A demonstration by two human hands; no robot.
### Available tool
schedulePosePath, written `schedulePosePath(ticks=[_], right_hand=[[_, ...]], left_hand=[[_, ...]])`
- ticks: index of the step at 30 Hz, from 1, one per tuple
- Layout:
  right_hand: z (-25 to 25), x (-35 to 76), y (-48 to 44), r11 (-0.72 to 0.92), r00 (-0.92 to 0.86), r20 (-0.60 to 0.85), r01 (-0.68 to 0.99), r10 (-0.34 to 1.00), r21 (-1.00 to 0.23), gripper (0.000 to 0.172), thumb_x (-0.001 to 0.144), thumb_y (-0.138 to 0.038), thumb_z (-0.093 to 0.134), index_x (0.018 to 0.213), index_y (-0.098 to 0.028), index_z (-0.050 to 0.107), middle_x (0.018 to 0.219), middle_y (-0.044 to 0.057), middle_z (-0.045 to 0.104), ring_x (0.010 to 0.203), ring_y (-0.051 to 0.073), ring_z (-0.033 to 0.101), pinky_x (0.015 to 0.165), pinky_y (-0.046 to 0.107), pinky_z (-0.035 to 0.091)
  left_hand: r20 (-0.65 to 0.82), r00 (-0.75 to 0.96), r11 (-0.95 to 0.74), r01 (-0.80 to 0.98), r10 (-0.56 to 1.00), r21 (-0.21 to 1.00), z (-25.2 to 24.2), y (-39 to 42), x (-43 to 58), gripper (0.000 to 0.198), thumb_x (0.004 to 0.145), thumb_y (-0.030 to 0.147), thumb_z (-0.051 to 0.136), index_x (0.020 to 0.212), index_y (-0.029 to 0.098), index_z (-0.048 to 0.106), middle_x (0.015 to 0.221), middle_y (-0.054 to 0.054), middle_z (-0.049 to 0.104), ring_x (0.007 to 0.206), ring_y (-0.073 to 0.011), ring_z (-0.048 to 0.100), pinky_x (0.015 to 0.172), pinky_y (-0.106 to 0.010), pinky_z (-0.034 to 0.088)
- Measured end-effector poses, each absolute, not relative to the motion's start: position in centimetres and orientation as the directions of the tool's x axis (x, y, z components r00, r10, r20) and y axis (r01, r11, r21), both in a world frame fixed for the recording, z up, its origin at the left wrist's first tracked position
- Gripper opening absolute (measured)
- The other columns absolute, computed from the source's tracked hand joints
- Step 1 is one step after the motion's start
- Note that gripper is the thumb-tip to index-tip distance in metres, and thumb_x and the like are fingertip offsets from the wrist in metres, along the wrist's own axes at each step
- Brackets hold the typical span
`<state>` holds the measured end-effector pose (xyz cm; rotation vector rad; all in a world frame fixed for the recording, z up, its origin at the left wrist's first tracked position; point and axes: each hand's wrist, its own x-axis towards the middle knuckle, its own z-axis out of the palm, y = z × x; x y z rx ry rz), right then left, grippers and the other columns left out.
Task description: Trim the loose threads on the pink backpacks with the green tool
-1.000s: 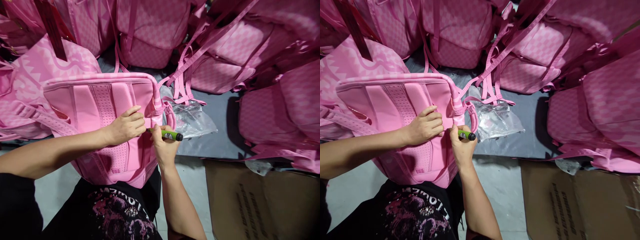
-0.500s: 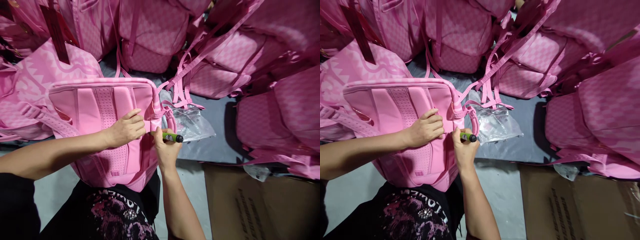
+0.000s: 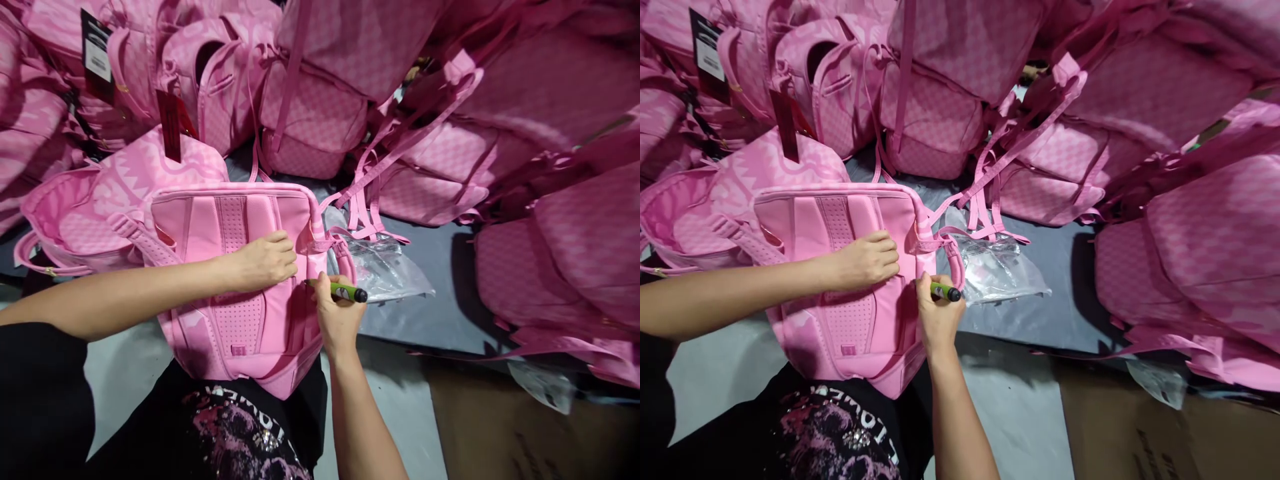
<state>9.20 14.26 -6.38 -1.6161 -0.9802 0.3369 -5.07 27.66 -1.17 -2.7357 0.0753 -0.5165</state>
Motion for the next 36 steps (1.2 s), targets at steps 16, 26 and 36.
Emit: schedulePosePath(ticks=[16, 26, 36], right_hand=[[-2.0, 7.0, 7.6, 0.419, 0.433, 0.642, 0.505, 0.633, -0.754, 0.035, 0.093, -0.03, 0.062, 0.129, -0.025, 0.061, 0.113, 0.008, 0.074, 0.101, 0.024, 0.073, 0.092, 0.044, 0.059], [4.4, 9.7, 7.1, 0.531, -0.029, 0.771, 0.741, 0.636, -0.411, 0.027, 0.092, -0.032, 0.066, 0.119, -0.034, 0.069, 0.099, 0.003, 0.077, 0.085, 0.023, 0.073, 0.081, 0.041, 0.059], [-6.3, 10.1, 11.6, 0.521, -0.138, 0.734, 0.79, 0.665, -0.324, 0.046, 0.091, -0.018, 0.061, 0.135, -0.028, 0.058, 0.12, 0.009, 0.071, 0.111, 0.026, 0.067, 0.093, 0.045, 0.057]], left_hand=[[0.246, 0.969, -0.917, 0.129, 0.036, -0.377, 8.3, 21.2, -7.7, 0.018, 0.092, 0.019, 0.057, 0.076, 0.017, 0.066, 0.074, -0.004, 0.07, 0.074, -0.019, 0.06, 0.062, -0.036, 0.035], [0.306, 0.894, -0.945, 0.31, 0.328, 0.107, 9.2, 15.2, -10.5, 0.014, 0.094, 0.026, 0.059, 0.09, 0.015, 0.067, 0.088, -0.006, 0.072, 0.078, -0.019, 0.064, 0.069, -0.033, 0.049], [0.398, 0.872, -0.941, 0.334, 0.286, -0.054, 3.2, 22.1, -10.0, 0.021, 0.093, 0.018, 0.055, 0.109, 0.015, 0.067, 0.112, -0.012, 0.071, 0.107, -0.0263, 0.062, 0.091, -0.04, 0.047]])
